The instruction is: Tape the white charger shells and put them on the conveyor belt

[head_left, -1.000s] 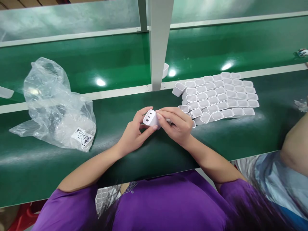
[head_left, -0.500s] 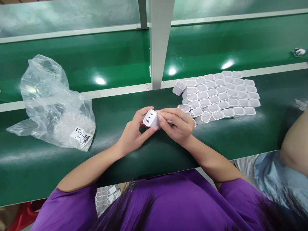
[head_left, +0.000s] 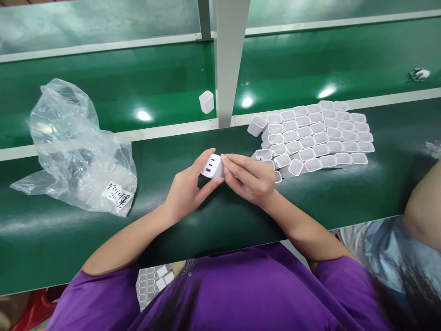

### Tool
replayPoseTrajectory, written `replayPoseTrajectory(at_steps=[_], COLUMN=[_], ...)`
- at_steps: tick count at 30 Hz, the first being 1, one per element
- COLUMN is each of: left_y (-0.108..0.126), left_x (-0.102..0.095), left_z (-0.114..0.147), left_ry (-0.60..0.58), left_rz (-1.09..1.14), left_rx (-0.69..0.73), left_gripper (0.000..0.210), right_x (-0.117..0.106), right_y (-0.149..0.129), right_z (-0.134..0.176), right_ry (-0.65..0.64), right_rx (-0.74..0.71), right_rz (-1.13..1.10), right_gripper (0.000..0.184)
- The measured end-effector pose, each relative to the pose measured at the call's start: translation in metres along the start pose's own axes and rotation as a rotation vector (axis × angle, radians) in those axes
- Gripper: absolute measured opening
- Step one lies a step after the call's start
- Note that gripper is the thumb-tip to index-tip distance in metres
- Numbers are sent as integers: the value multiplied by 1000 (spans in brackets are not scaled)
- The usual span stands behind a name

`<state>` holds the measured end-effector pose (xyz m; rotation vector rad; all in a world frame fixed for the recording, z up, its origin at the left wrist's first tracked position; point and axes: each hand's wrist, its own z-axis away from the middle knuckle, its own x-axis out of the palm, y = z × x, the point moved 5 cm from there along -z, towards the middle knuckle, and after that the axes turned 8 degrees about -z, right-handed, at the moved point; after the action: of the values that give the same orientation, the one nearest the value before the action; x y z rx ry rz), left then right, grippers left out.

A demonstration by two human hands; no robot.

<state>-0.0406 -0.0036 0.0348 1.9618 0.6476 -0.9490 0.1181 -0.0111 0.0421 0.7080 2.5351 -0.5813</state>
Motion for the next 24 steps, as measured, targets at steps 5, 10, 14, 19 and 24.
replayPoseTrajectory(at_steps=[5, 10, 14, 19, 24], left_y=[-2, -10, -18, -24, -20], left_x=[0, -6, 2, 20, 11], left_z=[1, -6, -8, -1, -6], left_ry=[51, -39, -183, -276, -173], left_rz=[-221, 1, 426, 713, 511], left_rx=[31, -94, -243, -412, -308], left_gripper=[56, 49, 41, 37, 32], right_x=[6, 9, 15, 22, 25], right_y=[-1, 13, 21, 19, 15], right_z=[6, -1, -4, 2, 3], right_ry=[-122, -85, -104, -165, -175], right_rx=[-18, 328, 569, 679, 730], right_rz=[21, -404, -743, -811, -813], right_gripper=[27, 26, 15, 21, 23])
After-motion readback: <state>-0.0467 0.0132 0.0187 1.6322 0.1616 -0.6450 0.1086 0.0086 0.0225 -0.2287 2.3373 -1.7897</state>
